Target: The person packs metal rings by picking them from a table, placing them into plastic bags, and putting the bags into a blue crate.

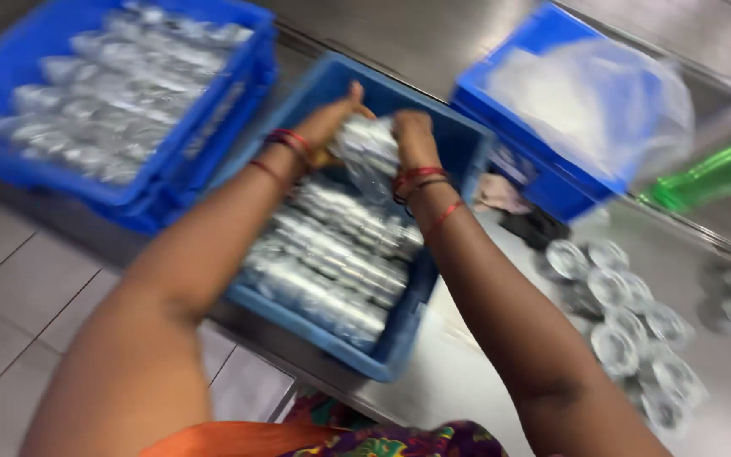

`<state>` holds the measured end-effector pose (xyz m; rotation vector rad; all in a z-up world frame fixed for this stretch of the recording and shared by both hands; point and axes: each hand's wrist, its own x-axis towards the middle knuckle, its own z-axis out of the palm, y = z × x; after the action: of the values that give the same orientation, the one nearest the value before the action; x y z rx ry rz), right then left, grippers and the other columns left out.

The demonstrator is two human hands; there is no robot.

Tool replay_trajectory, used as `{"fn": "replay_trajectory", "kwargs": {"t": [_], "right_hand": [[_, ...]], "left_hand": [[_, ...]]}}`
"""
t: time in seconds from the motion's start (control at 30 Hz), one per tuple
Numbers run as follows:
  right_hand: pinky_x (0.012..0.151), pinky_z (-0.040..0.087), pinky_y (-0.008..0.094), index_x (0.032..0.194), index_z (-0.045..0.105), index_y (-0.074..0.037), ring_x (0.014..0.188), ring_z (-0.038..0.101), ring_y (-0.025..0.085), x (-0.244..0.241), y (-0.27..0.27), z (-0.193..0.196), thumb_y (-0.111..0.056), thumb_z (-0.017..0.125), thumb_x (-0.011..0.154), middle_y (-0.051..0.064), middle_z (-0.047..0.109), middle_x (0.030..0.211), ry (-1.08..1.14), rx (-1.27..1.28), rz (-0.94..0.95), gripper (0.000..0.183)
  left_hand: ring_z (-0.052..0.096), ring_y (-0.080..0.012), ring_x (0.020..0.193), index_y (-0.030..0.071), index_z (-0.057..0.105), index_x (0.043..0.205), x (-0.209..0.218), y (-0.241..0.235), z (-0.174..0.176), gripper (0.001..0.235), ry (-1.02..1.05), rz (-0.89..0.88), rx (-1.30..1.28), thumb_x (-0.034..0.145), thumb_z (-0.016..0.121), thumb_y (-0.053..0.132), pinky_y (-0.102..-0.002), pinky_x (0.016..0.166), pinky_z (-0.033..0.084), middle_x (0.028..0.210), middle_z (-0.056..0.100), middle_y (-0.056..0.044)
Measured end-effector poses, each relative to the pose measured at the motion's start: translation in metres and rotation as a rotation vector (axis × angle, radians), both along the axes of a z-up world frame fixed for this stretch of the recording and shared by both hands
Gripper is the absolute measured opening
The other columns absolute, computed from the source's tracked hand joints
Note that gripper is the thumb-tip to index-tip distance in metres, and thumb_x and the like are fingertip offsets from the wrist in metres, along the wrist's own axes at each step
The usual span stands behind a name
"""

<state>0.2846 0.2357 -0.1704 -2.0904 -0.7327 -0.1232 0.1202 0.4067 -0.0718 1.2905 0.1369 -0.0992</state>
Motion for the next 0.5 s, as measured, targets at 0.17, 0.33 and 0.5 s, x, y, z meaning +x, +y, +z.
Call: {"fn": "replay_trajectory", "kwargs": {"t": [0.17,0.33,0.5], "right_hand": [[0.093,0.048,0.039,0.123,0.062,-0.004,0.109,0.058,0.029,-0.032,0.026,-0.001,-0.042,0.062,0.092,0.018,0.062,0.118,0.347,0.159,-0.01,0.049],[0.088,0.047,0.053,0.14,0.044,-0.009,0.118,0.051,0.033,-0.123,0.005,0.105,-0.071,0.057,0.081,0.014,0.053,0.125,0.828,0.127,-0.097,0.087],[0.102,0.04,0.067,0.155,0.026,-0.011,0.135,0.035,0.046,-0.142,0.028,0.105,-0.091,0.042,0.079,0.027,0.036,0.149,0.936,0.089,-0.016,0.111]], "left_hand": [[0.07,-0.0181,0.096,0.006,0.08,0.107,0.068,0.048,-0.103,0.045,-0.011,0.057,0.307,0.093,0.061,0.044,-0.035,0.084,0.055,0.103,0.077,-0.009],[0.079,-0.0184,0.097,0.01,0.08,0.109,0.101,0.046,-0.1,0.031,-0.221,-0.115,0.836,0.084,0.066,0.022,-0.033,0.091,0.06,0.105,0.083,-0.012],[0.065,-0.0316,0.116,0.011,0.073,0.118,0.056,0.027,-0.037,0.046,-0.022,-0.183,1.25,0.094,0.059,0.047,-0.044,0.099,0.049,0.123,0.069,-0.017]]}}
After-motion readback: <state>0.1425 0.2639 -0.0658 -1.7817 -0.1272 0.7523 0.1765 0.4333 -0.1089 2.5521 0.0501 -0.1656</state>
